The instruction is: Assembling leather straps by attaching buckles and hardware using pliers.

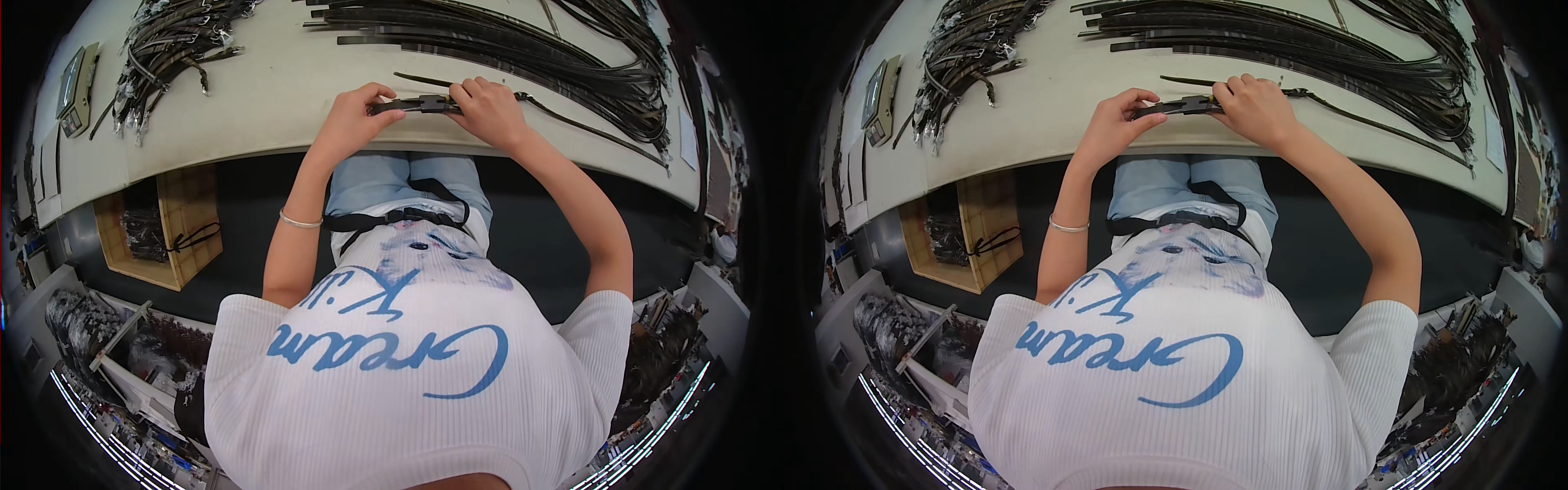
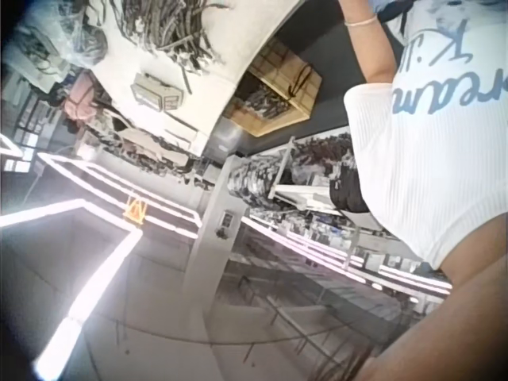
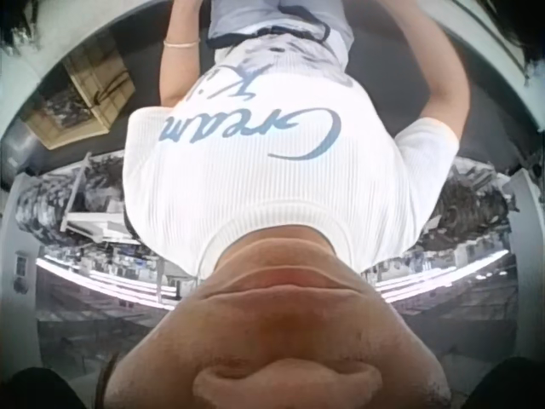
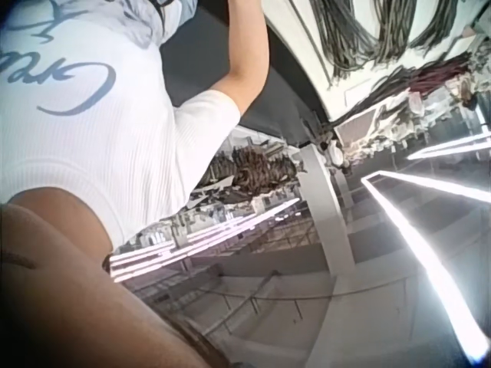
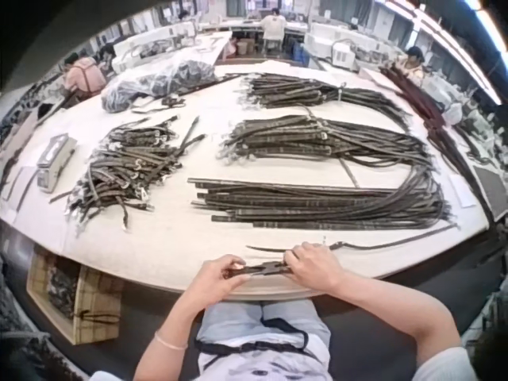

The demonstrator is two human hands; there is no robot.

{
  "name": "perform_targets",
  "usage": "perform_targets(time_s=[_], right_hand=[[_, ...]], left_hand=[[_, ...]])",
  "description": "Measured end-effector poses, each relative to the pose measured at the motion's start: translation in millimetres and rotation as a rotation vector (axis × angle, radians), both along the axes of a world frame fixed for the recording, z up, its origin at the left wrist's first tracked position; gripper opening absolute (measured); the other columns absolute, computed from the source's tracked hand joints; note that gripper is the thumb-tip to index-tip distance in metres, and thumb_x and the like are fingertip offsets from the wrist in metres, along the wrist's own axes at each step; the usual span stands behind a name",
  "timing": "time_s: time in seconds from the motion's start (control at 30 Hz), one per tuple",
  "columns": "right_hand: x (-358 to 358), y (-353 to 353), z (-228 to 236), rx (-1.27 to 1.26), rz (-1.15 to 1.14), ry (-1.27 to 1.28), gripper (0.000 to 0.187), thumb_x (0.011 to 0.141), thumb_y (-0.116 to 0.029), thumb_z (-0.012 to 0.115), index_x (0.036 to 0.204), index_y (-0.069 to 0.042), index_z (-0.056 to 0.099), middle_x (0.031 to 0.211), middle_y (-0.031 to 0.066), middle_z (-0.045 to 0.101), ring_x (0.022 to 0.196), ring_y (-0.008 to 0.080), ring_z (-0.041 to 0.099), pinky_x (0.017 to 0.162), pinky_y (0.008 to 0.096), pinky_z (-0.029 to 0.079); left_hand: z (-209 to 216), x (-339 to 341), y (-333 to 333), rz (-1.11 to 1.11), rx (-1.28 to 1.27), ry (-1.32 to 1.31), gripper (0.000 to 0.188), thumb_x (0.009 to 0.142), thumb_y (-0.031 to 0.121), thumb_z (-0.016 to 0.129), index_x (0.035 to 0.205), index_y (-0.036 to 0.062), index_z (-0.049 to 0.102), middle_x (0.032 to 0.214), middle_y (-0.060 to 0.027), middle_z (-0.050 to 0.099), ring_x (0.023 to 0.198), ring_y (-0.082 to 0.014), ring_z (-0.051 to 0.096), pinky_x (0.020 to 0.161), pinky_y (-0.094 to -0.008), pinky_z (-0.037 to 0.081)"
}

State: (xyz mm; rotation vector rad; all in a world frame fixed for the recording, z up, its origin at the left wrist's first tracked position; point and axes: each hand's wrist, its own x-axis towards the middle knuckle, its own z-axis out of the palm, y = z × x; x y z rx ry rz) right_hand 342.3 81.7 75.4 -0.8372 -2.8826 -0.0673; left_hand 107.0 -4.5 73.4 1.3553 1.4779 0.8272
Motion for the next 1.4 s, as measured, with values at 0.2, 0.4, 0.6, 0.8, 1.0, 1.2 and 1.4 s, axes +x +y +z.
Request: perform_targets(time_s=[0.2, 0.4, 0.6, 0.8, 1.0, 1.2, 1.4], right_hand=[[-3, 3, 8, 0.012, 0.076, -0.042, 0.038, 0.076, -0.041, 0.069, 0.083, -0.006, 0.057, 0.075, 0.0059, 0.06, 0.073, 0.0222, 0.062, 0.058, 0.0337, 0.051], [-10, 3, 11, 0.023, 0.074, 0.007, 0.049, 0.082, -0.052, 0.061, 0.076, -0.004, 0.054, 0.069, 0.0092, 0.06, 0.065, 0.025, 0.062, 0.056, 0.0356, 0.049], [-11, 9, 22, -0.156, 0.013, -0.1, 0.04, 0.084, -0.042, 0.059, 0.079, -0.002, 0.059, 0.074, 0.0151, 0.064, 0.069, 0.0319, 0.065, 0.059, 0.0422, 0.051], [-10, 11, 17, -0.113, 0.082, 0.002, 0.041, 0.083, -0.04, 0.06, 0.078, 0.0, 0.06, 0.071, 0.017, 0.063, 0.069, 0.033, 0.064, 0.06, 0.0421, 0.051], [-9, 10, 13, -0.169, 0.056, -0.031, 0.04, 0.082, -0.04, 0.061, 0.077, -0.001, 0.061, 0.072, 0.0169, 0.064, 0.069, 0.0328, 0.065, 0.061, 0.0422, 0.051], [-3, 19, 3, -0.175, 0.081, -0.052, 0.036, 0.081, -0.037, 0.06, 0.079, -0.001, 0.061, 0.073, 0.0164, 0.064, 0.069, 0.0326, 0.065, 0.061, 0.0429, 0.051], [-11, 29, 11, -0.175, 0.105, -0.075, 0.035, 0.08, -0.037, 0.062, 0.079, -0.002, 0.062, 0.074, 0.0154, 0.064, 0.07, 0.0319, 0.065, 0.062, 0.0427, 0.051]], left_hand=[[-9, 2, -8, 0.051, -0.014, -0.08, 0.029, 0.079, 0.016, 0.074, 0.099, -0.0034, 0.064, 0.077, -0.0043, 0.063, 0.069, -0.0083, 0.054, 0.062, -0.0225, 0.044], [1, -2, -10, 0.061, -0.017, -0.117, 0.029, 0.081, 0.018, 0.074, 0.1, -0.002, 0.064, 0.078, 0.0008, 0.06, 0.07, -0.0046, 0.049, 0.061, -0.0197, 0.036], [-6, -1, -8, 0.071, 0.058, -0.064, 0.029, 0.079, 0.02, 0.075, 0.097, -0.0011, 0.065, 0.072, 0.0009, 0.06, 0.063, -0.0045, 0.046, 0.056, -0.0199, 0.035], [0, 3, -8, 0.076, 0.022, -0.014, 0.028, 0.08, 0.018, 0.074, 0.098, -0.0026, 0.066, 0.076, -0.0002, 0.062, 0.068, -0.0046, 0.05, 0.058, -0.0202, 0.037], [-1, 5, -9, 0.101, 0.079, -0.058, 0.029, 0.081, 0.018, 0.074, 0.098, -0.0038, 0.066, 0.079, -0.0016, 0.064, 0.07, -0.0048, 0.053, 0.059, -0.0198, 0.039], [-4, 9, -3, 0.077, 0.04, -0.022, 0.028, 0.08, 0.017, 0.074, 0.097, -0.003, 0.066, 0.075, 0.0002, 0.062, 0.066, -0.0037, 0.049, 0.056, -0.0195, 0.036], [-3, 6, -2, 0.114, 0.02, -0.068, 0.028, 0.081, 0.019, 0.073, 0.097, -0.0027, 0.066, 0.076, 0.0009, 0.061, 0.067, -0.0038, 0.048, 0.057, -0.0199, 0.037]])
